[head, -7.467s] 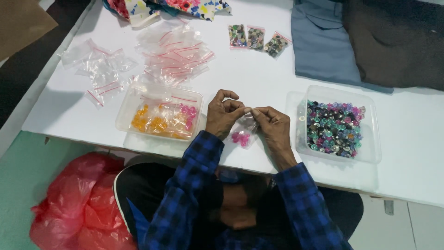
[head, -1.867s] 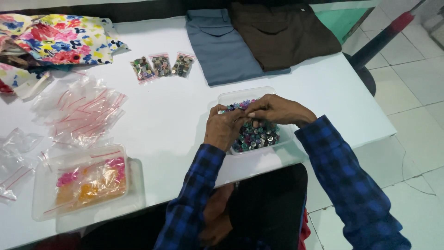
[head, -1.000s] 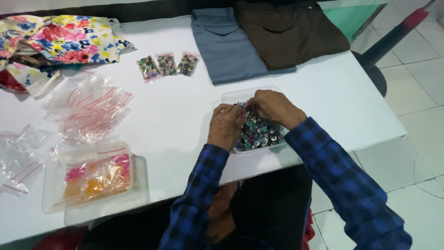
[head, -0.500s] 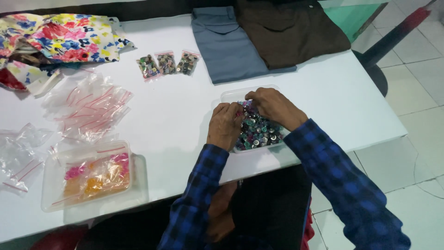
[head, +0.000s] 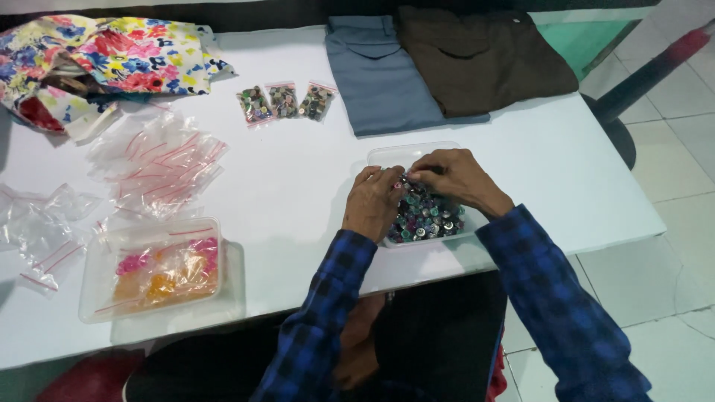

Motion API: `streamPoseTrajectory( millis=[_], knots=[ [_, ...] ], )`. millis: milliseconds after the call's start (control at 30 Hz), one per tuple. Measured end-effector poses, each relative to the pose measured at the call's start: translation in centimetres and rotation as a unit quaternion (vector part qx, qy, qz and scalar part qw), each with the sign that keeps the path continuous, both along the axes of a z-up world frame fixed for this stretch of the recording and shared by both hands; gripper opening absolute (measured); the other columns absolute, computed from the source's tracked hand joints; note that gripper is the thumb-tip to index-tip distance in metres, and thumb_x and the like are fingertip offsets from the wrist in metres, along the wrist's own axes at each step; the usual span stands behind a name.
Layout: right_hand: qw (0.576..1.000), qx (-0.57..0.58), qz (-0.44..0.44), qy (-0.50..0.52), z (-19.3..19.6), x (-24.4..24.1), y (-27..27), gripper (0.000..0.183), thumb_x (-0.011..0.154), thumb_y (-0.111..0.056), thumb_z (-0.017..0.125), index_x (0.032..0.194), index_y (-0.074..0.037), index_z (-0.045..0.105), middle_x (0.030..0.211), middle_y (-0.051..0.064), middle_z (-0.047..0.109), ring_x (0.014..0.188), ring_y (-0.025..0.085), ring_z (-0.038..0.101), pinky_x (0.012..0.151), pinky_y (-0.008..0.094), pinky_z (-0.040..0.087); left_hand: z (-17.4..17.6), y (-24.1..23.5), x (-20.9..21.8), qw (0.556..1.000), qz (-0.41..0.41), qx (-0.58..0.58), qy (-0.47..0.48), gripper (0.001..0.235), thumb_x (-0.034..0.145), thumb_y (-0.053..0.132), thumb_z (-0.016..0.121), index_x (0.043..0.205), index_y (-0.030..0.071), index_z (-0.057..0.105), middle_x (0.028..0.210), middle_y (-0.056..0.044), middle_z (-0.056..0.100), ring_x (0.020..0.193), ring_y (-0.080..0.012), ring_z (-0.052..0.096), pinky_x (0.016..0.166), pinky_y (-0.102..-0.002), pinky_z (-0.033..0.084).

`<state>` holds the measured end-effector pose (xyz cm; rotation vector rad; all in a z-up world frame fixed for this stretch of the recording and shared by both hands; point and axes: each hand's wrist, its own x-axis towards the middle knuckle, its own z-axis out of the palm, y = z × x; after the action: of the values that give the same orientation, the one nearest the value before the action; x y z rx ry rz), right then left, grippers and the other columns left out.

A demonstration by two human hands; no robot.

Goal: Sorting small decorative beads and placing them into small plastic bags

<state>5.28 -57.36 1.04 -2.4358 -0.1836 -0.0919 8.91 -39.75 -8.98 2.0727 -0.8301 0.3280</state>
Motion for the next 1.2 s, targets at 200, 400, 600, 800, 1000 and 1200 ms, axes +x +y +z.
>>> streamPoseTrajectory(
  millis=[200, 400, 600, 800, 1000, 1200],
  knots=[
    [0.964, 0.225, 0.029, 0.140, -0.2, -0.4, 0.2, 0.017, 0.091, -0.001, 0.070, 0.105, 0.000, 0.080, 0.077, 0.020, 0.076, 0.069, 0.021, 0.074, 0.063, 0.033, 0.065, 1.1, 0.9, 0.4, 0.999, 0.004, 0.031, -0.008, 0.021, 0.089, 0.026, 0.073, 0.110, 0.026, 0.071, 0.094, 0.001, 0.077, 0.098, -0.0223, 0.075, 0.090, -0.038, 0.059],
    [0.908, 0.362, -0.008, 0.212, -0.4, -0.8, 0.4, 0.020, 0.094, -0.007, 0.072, 0.110, 0.004, 0.077, 0.082, 0.022, 0.077, 0.074, 0.022, 0.078, 0.072, 0.030, 0.066, 1.9, 1.2, -0.1, 0.999, 0.012, 0.004, -0.038, 0.016, 0.090, 0.020, 0.074, 0.105, 0.020, 0.071, 0.090, -0.001, 0.077, 0.092, -0.0232, 0.076, 0.097, -0.036, 0.055],
    [0.884, 0.414, -0.023, 0.218, 0.6, -1.1, 0.5, 0.022, 0.097, -0.007, 0.067, 0.113, 0.007, 0.072, 0.097, 0.019, 0.077, 0.086, 0.023, 0.078, 0.077, 0.030, 0.066, -0.9, 0.6, 0.7, 0.997, 0.015, -0.037, -0.063, 0.022, 0.087, 0.017, 0.076, 0.107, 0.019, 0.068, 0.089, -0.003, 0.078, 0.092, -0.0196, 0.076, 0.107, -0.033, 0.048],
    [0.867, 0.439, -0.041, 0.232, 1.5, -1.1, 1.0, 0.036, 0.101, -0.025, 0.064, 0.114, 0.008, 0.073, 0.091, 0.020, 0.077, 0.084, 0.023, 0.078, 0.076, 0.030, 0.066, -0.6, 0.8, 0.7, 0.996, 0.001, -0.054, -0.067, 0.019, 0.087, 0.016, 0.077, 0.103, 0.017, 0.067, 0.091, -0.002, 0.078, 0.090, -0.0167, 0.076, 0.111, -0.032, 0.043],
    [0.880, 0.415, -0.020, 0.230, 1.9, -1.5, 1.2, 0.034, 0.100, -0.022, 0.065, 0.115, 0.008, 0.073, 0.094, 0.021, 0.077, 0.086, 0.023, 0.078, 0.078, 0.031, 0.066, -0.4, 0.7, 0.6, 0.997, 0.003, -0.057, -0.057, 0.018, 0.088, 0.015, 0.076, 0.103, 0.017, 0.067, 0.091, -0.003, 0.078, 0.090, -0.0167, 0.076, 0.111, -0.033, 0.042],
    [0.900, 0.387, -0.002, 0.201, 0.3, -1.0, 0.5, 0.027, 0.092, -0.003, 0.071, 0.116, 0.010, 0.071, 0.095, 0.020, 0.076, 0.087, 0.025, 0.078, 0.076, 0.033, 0.067, -0.7, 0.6, 0.8, 0.996, 0.003, -0.045, -0.072, 0.020, 0.089, 0.019, 0.076, 0.106, 0.018, 0.066, 0.088, -0.004, 0.077, 0.089, -0.0172, 0.077, 0.112, -0.032, 0.042]
  ],
)
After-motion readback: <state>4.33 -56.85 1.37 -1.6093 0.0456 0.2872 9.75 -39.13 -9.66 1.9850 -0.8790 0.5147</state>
